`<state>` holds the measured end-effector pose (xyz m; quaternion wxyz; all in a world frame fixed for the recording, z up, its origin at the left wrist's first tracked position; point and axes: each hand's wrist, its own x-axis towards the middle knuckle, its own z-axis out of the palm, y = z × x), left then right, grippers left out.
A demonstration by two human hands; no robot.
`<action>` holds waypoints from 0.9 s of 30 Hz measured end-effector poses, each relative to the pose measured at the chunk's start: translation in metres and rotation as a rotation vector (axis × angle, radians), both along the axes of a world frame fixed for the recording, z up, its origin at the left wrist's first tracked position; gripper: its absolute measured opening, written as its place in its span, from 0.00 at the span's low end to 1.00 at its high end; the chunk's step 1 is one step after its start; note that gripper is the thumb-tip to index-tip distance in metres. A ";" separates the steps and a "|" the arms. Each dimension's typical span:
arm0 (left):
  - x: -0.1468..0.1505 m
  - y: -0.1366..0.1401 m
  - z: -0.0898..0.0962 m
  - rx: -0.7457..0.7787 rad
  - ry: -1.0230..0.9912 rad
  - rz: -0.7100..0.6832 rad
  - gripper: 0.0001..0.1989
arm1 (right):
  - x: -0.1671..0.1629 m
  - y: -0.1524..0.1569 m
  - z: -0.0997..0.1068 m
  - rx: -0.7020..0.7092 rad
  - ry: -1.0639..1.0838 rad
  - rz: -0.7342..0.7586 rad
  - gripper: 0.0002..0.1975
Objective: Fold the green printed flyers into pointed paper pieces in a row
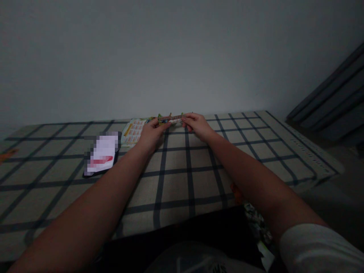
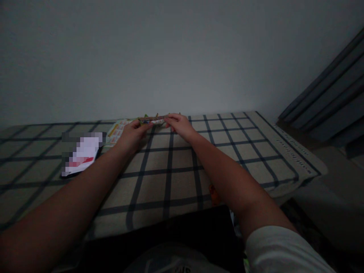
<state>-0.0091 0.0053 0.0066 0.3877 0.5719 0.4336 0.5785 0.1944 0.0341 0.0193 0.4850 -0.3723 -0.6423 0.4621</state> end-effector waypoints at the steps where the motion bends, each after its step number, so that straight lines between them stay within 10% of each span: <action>1: 0.000 0.000 0.000 -0.002 0.010 0.007 0.13 | 0.000 0.000 0.000 -0.014 0.014 -0.003 0.04; 27: 0.004 -0.005 0.003 0.075 0.007 0.027 0.19 | -0.002 -0.004 0.006 -0.054 0.118 -0.045 0.06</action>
